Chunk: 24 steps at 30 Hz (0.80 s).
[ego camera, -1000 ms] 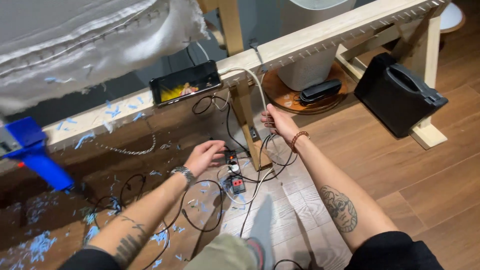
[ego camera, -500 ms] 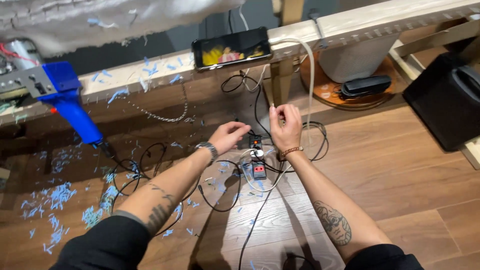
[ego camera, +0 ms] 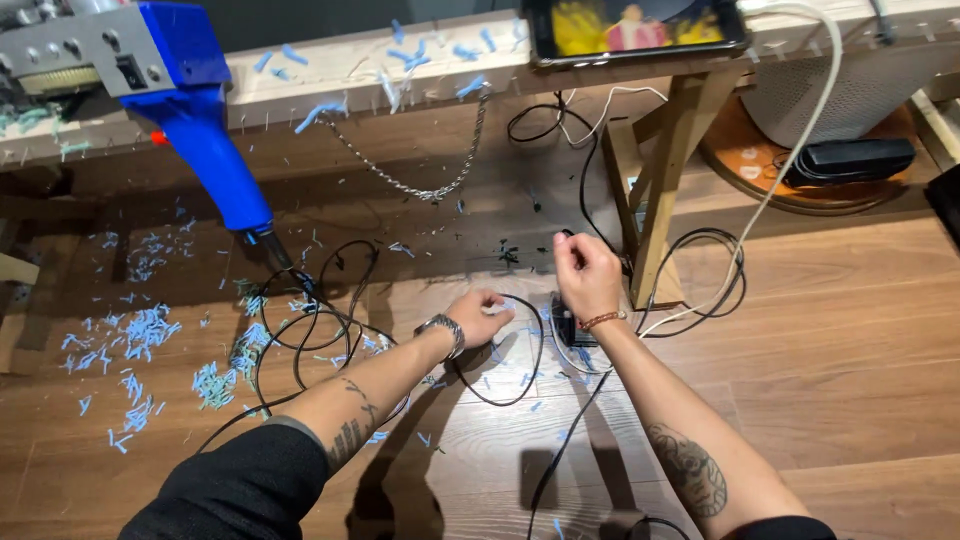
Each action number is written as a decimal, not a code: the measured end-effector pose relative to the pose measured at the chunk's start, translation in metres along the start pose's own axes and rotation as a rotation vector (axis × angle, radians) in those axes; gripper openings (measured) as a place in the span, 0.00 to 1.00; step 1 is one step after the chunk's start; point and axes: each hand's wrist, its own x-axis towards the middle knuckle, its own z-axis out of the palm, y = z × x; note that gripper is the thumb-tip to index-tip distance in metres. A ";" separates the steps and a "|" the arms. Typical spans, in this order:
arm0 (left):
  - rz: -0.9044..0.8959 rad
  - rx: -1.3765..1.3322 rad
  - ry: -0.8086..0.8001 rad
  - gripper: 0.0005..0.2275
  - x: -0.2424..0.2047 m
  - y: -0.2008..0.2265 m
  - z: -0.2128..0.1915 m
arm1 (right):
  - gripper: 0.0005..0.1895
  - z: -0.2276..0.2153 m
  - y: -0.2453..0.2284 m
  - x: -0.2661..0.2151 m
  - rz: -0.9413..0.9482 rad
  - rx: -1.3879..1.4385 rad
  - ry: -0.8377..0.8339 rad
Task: Preparing rug tufting equipment by untangling power cables and connecting them to a power source.
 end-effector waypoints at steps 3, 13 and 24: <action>-0.014 0.217 -0.063 0.26 0.003 -0.047 0.011 | 0.16 0.031 -0.007 -0.021 -0.020 0.024 -0.058; 0.040 0.237 -0.127 0.32 -0.037 -0.123 0.008 | 0.10 0.072 -0.043 -0.060 0.161 -0.048 -0.605; 0.167 0.096 -0.171 0.15 -0.069 -0.159 -0.020 | 0.13 0.117 -0.076 -0.121 0.359 -0.481 -1.379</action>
